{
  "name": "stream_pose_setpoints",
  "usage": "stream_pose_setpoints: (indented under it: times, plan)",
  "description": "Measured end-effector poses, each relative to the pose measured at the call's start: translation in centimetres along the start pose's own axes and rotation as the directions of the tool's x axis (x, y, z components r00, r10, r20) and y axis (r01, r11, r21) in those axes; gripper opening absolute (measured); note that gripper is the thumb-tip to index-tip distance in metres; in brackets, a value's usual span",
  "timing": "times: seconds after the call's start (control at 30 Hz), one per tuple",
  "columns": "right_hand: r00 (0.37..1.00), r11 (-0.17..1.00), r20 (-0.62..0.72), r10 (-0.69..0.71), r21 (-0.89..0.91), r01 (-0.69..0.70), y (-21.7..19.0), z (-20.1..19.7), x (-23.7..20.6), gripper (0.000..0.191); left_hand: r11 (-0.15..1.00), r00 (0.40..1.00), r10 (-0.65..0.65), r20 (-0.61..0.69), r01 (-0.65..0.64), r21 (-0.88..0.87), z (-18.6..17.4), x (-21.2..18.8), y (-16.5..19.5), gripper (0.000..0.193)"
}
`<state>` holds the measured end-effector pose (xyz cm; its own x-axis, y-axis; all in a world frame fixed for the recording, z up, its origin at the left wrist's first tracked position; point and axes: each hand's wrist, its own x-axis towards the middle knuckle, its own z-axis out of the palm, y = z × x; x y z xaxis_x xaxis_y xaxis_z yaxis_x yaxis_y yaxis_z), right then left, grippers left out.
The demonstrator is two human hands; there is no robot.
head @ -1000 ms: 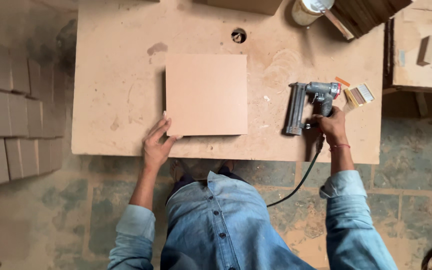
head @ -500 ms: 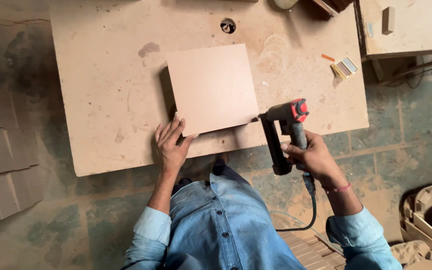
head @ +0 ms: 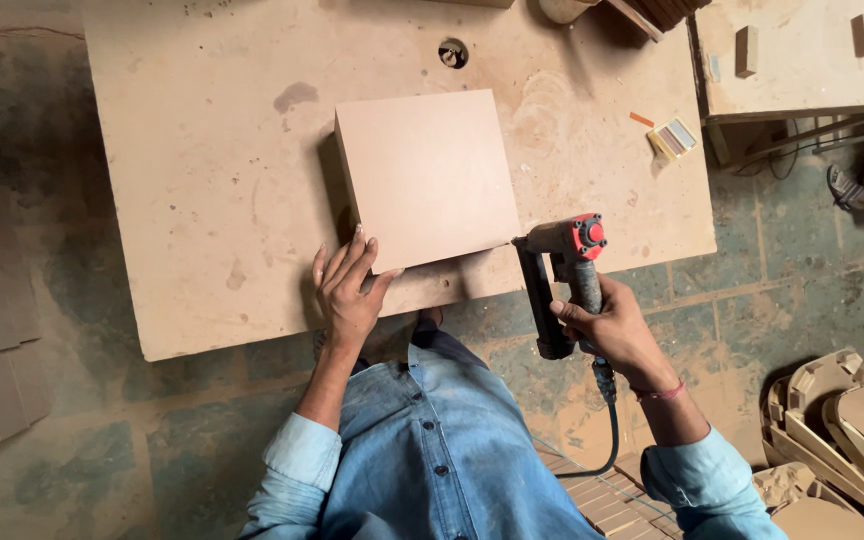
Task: The person applies glue to the edges of a cardboard box frame using a brush, places a flat cardboard piece on top, and secures it with a nail gun. This process is repeated for multiple boxes, which are then stacked.
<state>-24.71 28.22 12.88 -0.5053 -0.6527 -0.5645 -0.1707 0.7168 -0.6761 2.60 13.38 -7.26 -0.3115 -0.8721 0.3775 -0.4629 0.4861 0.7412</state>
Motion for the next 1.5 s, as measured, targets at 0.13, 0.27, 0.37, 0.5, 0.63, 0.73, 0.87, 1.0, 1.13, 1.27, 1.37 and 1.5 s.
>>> stream_pose_setpoints:
  times: [0.13, 0.27, 0.37, 0.5, 0.63, 0.73, 0.87, 1.0, 1.13, 1.27, 1.37, 1.5]
  plan:
    - [1.0, 0.999, 0.014, -0.009, -0.039, 0.01, 0.1, 0.0, 0.4, 0.024, 1.0, 1.0, -0.002, -0.003, 0.002, -0.001, 0.1, 0.0, -0.1, 0.054]
    - [1.0, 0.998, 0.009, -0.004, -0.069, 0.004, 0.1, -0.1, 0.5, 0.023, 1.0, 1.0, -0.002, -0.008, 0.002, -0.008, 0.2, 0.0, -0.1, 0.054]
    - [0.999, 0.997, 0.009, 0.048, -0.055, -0.047, -0.3, 0.0, 0.0, 0.02, 1.0, 1.0, -0.009, -0.006, 0.009, 0.001, 0.3, -0.1, -0.1, 0.053]
    - [0.997, 0.997, 0.064, -0.05, -0.055, 0.054, -1.4, 1.7, -1.0, 0.024, 0.999, 1.0, -0.018, 0.006, 0.019, -0.033, 0.0, 0.0, -0.4, 0.052]
    - [0.987, 0.999, 0.158, -0.035, 0.008, 0.034, -2.7, 4.7, -1.8, 0.033, 0.995, 0.998, 0.022, 0.066, -0.015, -0.101, -0.9, 0.1, -1.3, 0.048]
    - [0.984, 1.0, 0.18, -0.01, -0.019, 0.013, -3.4, 6.2, -2.2, 0.032, 0.993, 0.993, 0.053, 0.107, -0.041, -0.109, -1.5, 0.1, -1.8, 0.047]
    - [0.988, 0.998, 0.157, -0.011, -0.051, 0.019, -3.7, 7.3, -2.4, 0.032, 0.992, 0.99, 0.064, 0.124, -0.05, -0.116, -1.9, 0.1, -2.1, 0.047]
    - [0.992, 0.996, 0.127, -0.018, -0.083, 0.029, -3.4, 7.8, -2.5, 0.032, 0.991, 0.991, 0.055, 0.119, -0.039, -0.127, -2.0, 0.0, -2.2, 0.046]
    - [0.993, 0.997, 0.107, -0.043, -0.064, 0.05, -3.3, 8.2, -2.8, 0.03, 0.991, 0.99, 0.067, 0.127, -0.052, -0.122, -2.1, -0.1, -2.4, 0.046]
    - [0.995, 0.996, 0.095, -0.011, -0.086, 0.02, -3.7, 8.4, -3.0, 0.031, 0.99, 0.987, 0.076, 0.138, -0.059, -0.126, -2.2, -0.1, -2.5, 0.046]
    - [0.995, 0.997, 0.104, -0.001, -0.077, 0.009, -4.3, 8.5, -3.2, 0.029, 0.989, 0.986, 0.089, 0.142, -0.07, -0.133, -2.4, 0.1, -2.4, 0.046]
    - [0.991, 0.998, 0.132, 0.012, -0.057, -0.004, -5.1, 9.5, -3.8, 0.031, 0.984, 0.98, 0.089, 0.176, -0.06, -0.165, -3.6, 0.4, -2.2, 0.045]
